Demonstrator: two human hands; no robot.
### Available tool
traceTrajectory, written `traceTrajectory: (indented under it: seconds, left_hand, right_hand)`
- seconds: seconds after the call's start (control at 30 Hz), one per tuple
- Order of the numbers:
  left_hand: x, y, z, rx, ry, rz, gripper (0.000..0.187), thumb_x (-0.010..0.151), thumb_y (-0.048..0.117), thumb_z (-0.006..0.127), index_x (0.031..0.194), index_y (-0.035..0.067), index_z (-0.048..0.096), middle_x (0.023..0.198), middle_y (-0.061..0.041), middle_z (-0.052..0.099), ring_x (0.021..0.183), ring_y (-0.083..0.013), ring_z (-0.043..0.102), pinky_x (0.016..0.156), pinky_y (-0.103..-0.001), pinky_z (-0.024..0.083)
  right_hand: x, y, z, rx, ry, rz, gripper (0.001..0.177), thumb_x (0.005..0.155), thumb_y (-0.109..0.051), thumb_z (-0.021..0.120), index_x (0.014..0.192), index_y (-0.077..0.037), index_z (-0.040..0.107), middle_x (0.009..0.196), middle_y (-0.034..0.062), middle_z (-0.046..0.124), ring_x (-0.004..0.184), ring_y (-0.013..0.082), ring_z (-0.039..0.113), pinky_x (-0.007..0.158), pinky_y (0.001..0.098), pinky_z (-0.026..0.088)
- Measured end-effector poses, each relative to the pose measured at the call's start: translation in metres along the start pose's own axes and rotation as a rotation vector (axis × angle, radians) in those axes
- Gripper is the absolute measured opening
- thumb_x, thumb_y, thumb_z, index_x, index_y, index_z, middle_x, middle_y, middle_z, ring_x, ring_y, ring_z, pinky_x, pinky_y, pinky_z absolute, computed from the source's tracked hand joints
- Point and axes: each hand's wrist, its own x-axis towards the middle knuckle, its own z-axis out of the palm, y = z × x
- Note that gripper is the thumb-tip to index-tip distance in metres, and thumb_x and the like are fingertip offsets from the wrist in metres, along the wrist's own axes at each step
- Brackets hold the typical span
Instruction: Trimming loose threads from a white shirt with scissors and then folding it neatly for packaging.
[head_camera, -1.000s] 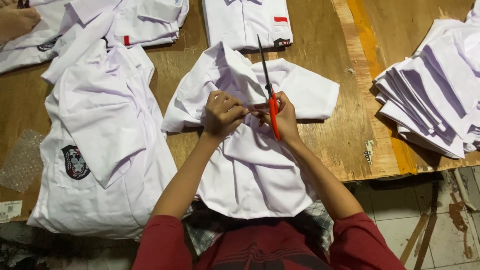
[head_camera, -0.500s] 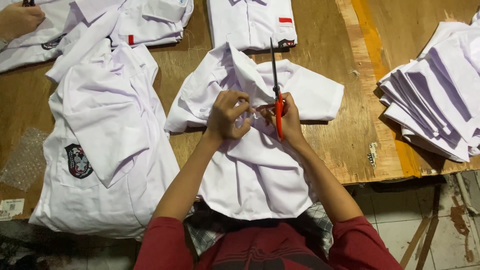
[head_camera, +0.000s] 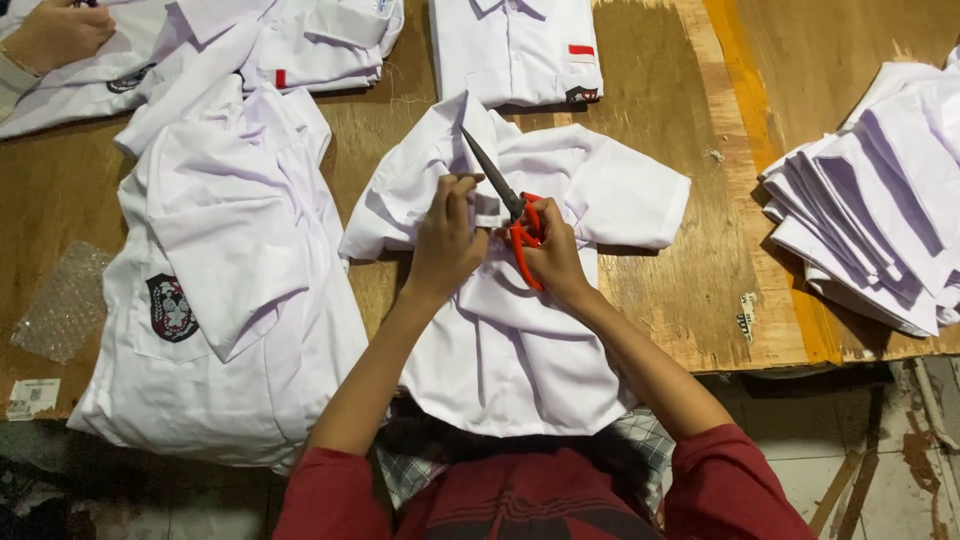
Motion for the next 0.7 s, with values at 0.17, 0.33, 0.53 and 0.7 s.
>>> traceTrajectory:
  seconds: [0.17, 0.33, 0.53, 0.7]
  left_hand:
    - [0.005, 0.016, -0.033, 0.353, 0.105, 0.203, 0.065, 0.064, 0.002, 0.053, 0.126, 0.018, 0.061, 0.131, -0.005, 0.057, 0.134, -0.0307, 0.05, 0.11, -0.046, 0.038]
    - [-0.003, 0.016, -0.06, 0.366, -0.06, 0.14, 0.038, 0.067, 0.012, 0.07, 0.105, 0.011, 0.067, 0.122, -0.003, 0.069, 0.141, -0.0298, 0.048, 0.118, -0.055, 0.026]
    - [-0.02, -0.013, -0.046, 0.444, -0.057, 0.18, 0.059, 0.077, 0.018, 0.06, 0.136, 0.027, 0.06, 0.121, -0.003, 0.056, 0.13, -0.0281, 0.054, 0.115, -0.066, 0.029]
    - [-0.002, 0.01, -0.071, 0.32, -0.235, 0.26, 0.031, 0.081, 0.032, 0.067, 0.108, 0.018, 0.071, 0.124, -0.005, 0.068, 0.131, -0.0291, 0.057, 0.115, -0.062, 0.029]
  right_hand:
    - [0.002, -0.029, 0.009, -0.008, -0.066, 0.009, 0.04, 0.08, -0.004, 0.088, 0.105, -0.006, 0.057, 0.087, 0.0114, 0.069, 0.071, 0.0182, 0.067, 0.07, 0.034, 0.057]
    - [0.007, -0.036, 0.013, -0.033, -0.132, -0.006, 0.042, 0.08, -0.01, 0.09, 0.105, -0.006, 0.058, 0.087, 0.0133, 0.071, 0.065, 0.018, 0.064, 0.064, 0.0328, 0.055]
    - [0.012, -0.03, 0.02, -0.029, -0.168, 0.011, 0.043, 0.078, -0.007, 0.09, 0.107, -0.006, 0.058, 0.088, 0.014, 0.071, 0.065, 0.0199, 0.066, 0.066, 0.0339, 0.057]
    - [0.013, -0.009, 0.015, -0.015, -0.186, 0.028, 0.046, 0.076, -0.004, 0.091, 0.108, -0.005, 0.058, 0.088, 0.0153, 0.072, 0.066, 0.0224, 0.068, 0.065, 0.0356, 0.059]
